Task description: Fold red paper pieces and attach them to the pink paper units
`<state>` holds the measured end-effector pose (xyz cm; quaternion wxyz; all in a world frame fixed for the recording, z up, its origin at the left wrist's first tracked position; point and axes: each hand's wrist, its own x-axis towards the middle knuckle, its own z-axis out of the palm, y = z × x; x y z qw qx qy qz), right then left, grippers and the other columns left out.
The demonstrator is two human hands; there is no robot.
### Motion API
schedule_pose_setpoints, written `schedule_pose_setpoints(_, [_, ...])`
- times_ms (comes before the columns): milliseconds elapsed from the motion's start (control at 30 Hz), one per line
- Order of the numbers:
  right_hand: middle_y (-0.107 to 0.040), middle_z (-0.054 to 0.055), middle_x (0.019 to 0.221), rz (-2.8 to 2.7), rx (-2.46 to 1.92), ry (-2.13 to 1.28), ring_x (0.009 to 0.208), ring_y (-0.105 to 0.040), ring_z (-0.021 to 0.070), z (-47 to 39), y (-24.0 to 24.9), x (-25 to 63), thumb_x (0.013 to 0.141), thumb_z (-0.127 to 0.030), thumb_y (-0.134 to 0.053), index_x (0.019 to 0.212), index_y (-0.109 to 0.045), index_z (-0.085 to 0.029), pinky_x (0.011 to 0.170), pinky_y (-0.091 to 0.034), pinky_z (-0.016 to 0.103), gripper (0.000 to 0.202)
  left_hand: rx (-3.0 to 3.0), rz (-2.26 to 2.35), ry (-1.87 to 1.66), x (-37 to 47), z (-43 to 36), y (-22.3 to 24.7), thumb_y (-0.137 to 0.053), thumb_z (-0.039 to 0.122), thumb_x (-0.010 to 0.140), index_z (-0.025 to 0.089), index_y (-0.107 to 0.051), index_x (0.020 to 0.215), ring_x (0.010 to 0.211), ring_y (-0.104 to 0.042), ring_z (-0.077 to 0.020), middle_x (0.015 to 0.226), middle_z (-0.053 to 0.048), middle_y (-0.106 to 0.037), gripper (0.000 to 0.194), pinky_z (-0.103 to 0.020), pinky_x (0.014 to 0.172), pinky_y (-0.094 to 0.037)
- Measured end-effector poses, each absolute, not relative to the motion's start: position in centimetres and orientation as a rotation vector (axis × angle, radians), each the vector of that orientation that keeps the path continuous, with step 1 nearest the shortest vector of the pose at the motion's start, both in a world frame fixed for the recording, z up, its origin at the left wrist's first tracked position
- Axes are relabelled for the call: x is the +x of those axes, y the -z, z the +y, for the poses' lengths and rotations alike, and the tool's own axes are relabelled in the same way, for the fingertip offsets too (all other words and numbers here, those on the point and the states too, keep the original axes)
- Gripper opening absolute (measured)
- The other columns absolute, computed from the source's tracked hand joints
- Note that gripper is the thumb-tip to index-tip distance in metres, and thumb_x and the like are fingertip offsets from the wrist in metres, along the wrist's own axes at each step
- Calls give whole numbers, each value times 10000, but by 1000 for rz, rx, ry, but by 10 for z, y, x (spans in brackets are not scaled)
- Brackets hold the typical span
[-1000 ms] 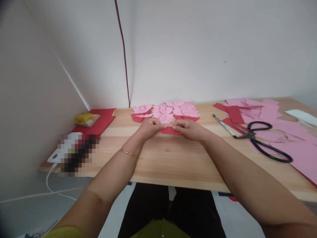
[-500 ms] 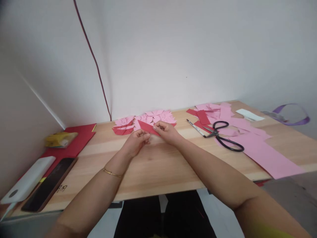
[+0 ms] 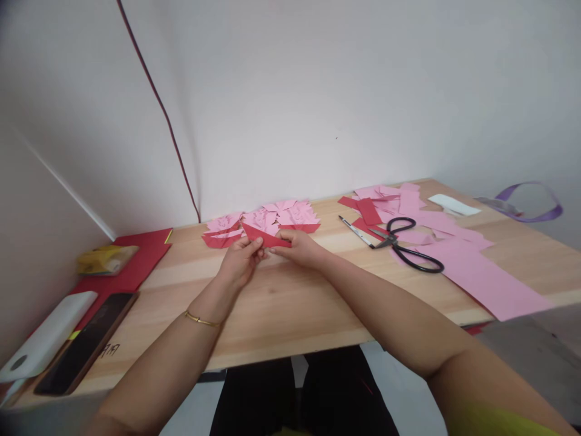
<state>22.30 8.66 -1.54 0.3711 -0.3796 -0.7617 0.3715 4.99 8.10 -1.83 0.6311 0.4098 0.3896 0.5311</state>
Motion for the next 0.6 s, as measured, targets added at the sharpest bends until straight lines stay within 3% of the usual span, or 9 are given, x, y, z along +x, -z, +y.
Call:
schedule_pose_setpoints(300, [-630,20,855,-1898,-994,-1069,820,-564,175,90,16,228,739,-441,-617,857,-613,-173,736,-436,282,294,814,780,-1180,48,82,16,-713,375,676,150,-562,710,569,-574,-110,603,5,-589,273,-314,672,-507])
schedule_pose_setpoints(433, [-616,9,826,-1916,-1020,-1048,771,-551,161,91,18,229,749,-444,-605,863,-621,-183,688,-427,267,286,705,763,-1187,46,83,13,-710,369,686,170,-543,761,648,-638,-150,685,-17,-639,270,-357,732,-518])
schedule_pose_setpoints(600, [-569,-2,750,-1895,-1040,-1010,693,-506,136,93,22,229,752,-471,-588,805,-614,-171,627,-398,252,305,634,725,-1179,44,84,13,-717,354,689,172,-521,735,712,-673,-193,639,-21,-634,271,-392,791,-521])
